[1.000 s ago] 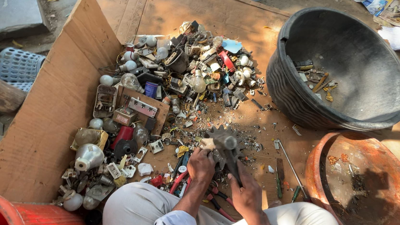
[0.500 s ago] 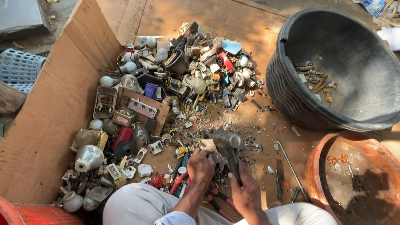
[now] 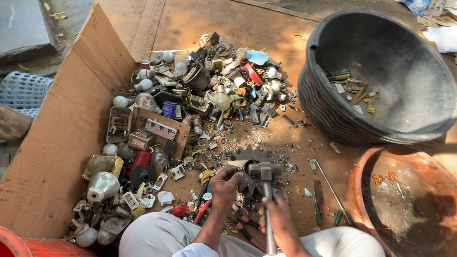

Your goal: The person sits on the ground and repeatedly strikes a metal gear-like object with a hammer to break it into smaller pieces. The person occasionally uses pliers to adjust the object. The broken fragments remain on the ground.

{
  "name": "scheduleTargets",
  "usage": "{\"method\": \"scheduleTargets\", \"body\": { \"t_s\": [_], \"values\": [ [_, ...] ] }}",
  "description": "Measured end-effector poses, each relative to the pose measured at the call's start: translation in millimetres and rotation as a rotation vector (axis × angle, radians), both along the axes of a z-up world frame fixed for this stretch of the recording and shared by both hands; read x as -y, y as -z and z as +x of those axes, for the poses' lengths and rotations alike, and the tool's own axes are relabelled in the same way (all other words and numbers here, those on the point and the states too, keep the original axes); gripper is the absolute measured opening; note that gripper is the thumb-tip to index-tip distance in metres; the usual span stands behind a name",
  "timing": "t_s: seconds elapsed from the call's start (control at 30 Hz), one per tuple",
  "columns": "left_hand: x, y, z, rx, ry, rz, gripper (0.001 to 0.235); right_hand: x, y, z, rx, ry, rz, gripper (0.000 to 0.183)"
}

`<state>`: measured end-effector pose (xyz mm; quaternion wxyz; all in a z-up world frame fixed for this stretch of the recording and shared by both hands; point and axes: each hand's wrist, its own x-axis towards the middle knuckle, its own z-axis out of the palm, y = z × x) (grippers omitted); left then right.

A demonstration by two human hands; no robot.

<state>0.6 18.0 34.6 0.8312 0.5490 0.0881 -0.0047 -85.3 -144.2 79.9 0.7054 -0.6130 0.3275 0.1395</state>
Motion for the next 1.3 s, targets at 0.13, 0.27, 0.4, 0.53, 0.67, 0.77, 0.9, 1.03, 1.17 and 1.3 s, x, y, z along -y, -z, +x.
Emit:
{"method": "scheduleTargets", "body": {
  "t_s": [0.13, 0.27, 0.4, 0.53, 0.67, 0.77, 0.9, 1.03, 1.17, 1.3],
  "values": [
    [-1.5, -23.7, -11.6, 0.116, 0.089, 0.032, 0.016, -4.3, 9.2, -1.6, 0.067, -0.114, -0.342, 0.026],
    [-7.7, -50.5, -25.1, 0.145, 0.25, 0.387, 0.015, 0.8, 1.8, -2.0, 0.297, -0.233, -0.591, 0.023],
    [-9.3, -66.2, -35.8, 0.389, 0.324, 0.626, 0.011, 4.4, 0.9, 0.2, 0.686, -0.223, -0.474, 0.022],
    [-5.0, -78.3, -43.5, 0.355, 0.311, 0.573, 0.011, 4.9, 9.9, 9.3, 0.364, -0.01, 0.355, 0.019],
    [0.8, -84.6, -54.9, 0.169, 0.313, 0.6, 0.022, 1.2, 15.0, 13.3, 0.32, 0.049, 0.493, 0.015],
    [-0.6, -78.6, -54.6, 0.056, 0.324, 0.663, 0.02, -4.0, 10.5, 11.8, 0.216, 0.048, 0.433, 0.013],
    [-4.6, -62.0, -30.8, 0.315, 0.011, 0.919, 0.018, -4.5, -1.3, 12.1, 0.161, 0.15, 0.058, 0.015],
    [-6.6, -52.2, -8.6, 0.714, -0.039, 1.245, 0.017, -2.2, 3.4, 11.3, 0.217, 0.155, 0.096, 0.017],
    [-8.0, -53.4, -21.9, 0.154, 0.446, 1.371, 0.019, 11.3, 29.5, 14.0, 0.239, 0.196, 0.068, 0.019],
    [-20.7, -45.9, -25.5, 0.239, 0.127, 1.227, 0.015, 14.3, 66.2, 11.6, 0.42, 0.195, -0.296, 0.025]
  ]
}}
